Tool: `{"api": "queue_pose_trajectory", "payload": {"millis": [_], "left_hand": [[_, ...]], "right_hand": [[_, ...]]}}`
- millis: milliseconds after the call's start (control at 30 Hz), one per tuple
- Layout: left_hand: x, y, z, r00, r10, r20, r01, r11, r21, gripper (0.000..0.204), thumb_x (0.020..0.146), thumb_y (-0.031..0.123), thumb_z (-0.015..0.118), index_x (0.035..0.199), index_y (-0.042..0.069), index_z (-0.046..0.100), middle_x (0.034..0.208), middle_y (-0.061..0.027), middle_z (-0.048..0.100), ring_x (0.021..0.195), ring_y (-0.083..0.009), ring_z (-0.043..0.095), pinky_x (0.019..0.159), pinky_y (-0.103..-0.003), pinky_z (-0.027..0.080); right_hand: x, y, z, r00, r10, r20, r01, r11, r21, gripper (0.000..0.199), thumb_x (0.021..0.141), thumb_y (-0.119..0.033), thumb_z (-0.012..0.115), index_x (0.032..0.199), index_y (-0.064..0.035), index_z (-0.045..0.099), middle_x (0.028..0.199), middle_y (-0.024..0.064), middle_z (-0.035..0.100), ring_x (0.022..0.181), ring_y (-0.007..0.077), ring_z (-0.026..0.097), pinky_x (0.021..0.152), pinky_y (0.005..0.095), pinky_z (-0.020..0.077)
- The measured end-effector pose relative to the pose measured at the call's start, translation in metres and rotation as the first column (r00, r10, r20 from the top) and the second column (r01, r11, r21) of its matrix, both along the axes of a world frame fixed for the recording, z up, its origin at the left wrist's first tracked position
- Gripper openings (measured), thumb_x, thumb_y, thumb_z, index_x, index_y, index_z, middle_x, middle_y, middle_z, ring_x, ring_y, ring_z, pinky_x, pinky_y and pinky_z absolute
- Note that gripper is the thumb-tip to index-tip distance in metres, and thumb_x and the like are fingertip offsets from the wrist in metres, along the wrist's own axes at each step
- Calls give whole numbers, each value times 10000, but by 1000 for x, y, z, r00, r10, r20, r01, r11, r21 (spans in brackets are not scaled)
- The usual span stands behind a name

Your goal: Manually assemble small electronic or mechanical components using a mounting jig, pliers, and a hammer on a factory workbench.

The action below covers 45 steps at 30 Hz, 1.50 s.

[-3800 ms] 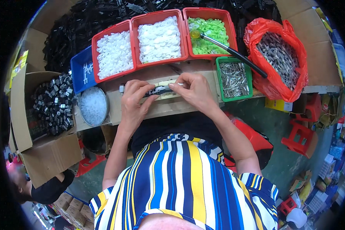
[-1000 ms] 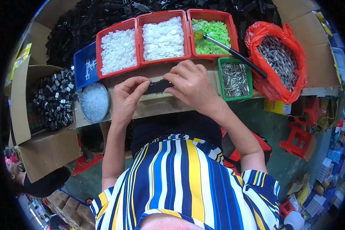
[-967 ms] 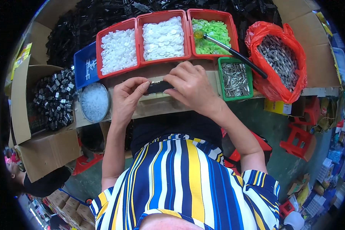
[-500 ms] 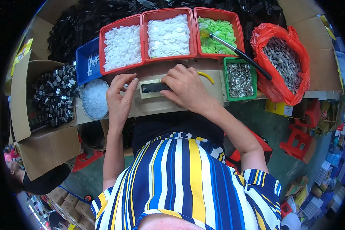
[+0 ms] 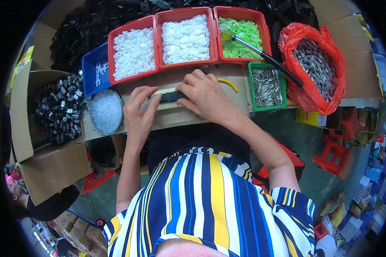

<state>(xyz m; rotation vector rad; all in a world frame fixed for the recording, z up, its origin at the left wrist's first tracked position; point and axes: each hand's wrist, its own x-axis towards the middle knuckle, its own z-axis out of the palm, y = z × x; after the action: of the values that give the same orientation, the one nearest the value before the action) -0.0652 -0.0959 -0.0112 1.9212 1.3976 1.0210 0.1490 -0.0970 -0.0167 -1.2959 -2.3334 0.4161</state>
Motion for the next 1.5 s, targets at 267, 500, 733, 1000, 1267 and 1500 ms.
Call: {"api": "queue_pose_trajectory", "payload": {"millis": [267,500,733,1000,1267,1500], "left_hand": [[17,-14,-17,889,-181,-421,282,940,191,504,858,173,709,1290,-32,550,1315,-196,543,1311,-380,456,1045,-486,392],[26,-27,-35,795,-210,-569,339,932,130,783,844,399,690,1411,-67,419,1480,-239,409,1428,-387,328,1130,-503,307],[28,-22,-48,673,-104,-732,429,861,272,820,882,510,591,1385,-115,425,1431,-312,429,1365,-436,405,1105,-492,354],[23,-19,-51,612,-51,-789,471,825,311,794,912,525,534,1361,-125,450,1362,-332,488,1312,-446,467,1073,-497,394],[24,-16,-50,596,-50,-801,490,814,313,800,903,526,555,1351,-129,456,1352,-332,497,1298,-440,481,1056,-494,415],[25,-17,-48,599,-58,-798,494,812,312,804,894,527,574,1345,-129,465,1341,-330,508,1297,-438,485,1060,-489,412]], "right_hand": [[9,0,-1,997,-21,-68,25,998,59,365,814,-253,739,1110,-57,653,1034,107,605,999,285,583,802,404,467],[101,38,19,857,-491,156,408,832,376,309,864,-211,689,1122,-50,636,1052,143,622,983,315,610,746,433,508],[135,56,10,826,-467,315,385,876,289,199,908,-178,630,1034,-25,637,880,163,637,850,366,638,699,475,506],[72,-20,49,959,-270,-90,279,953,114,203,911,-77,615,1099,1,611,950,204,651,822,404,651,693,457,522],[52,-50,52,971,-234,37,223,955,197,273,858,-69,670,1117,-32,591,883,138,621,741,327,632,627,396,486],[51,-62,29,958,-204,200,161,964,212,336,866,-96,671,1189,-52,588,848,101,600,714,278,607,617,376,449]]}}
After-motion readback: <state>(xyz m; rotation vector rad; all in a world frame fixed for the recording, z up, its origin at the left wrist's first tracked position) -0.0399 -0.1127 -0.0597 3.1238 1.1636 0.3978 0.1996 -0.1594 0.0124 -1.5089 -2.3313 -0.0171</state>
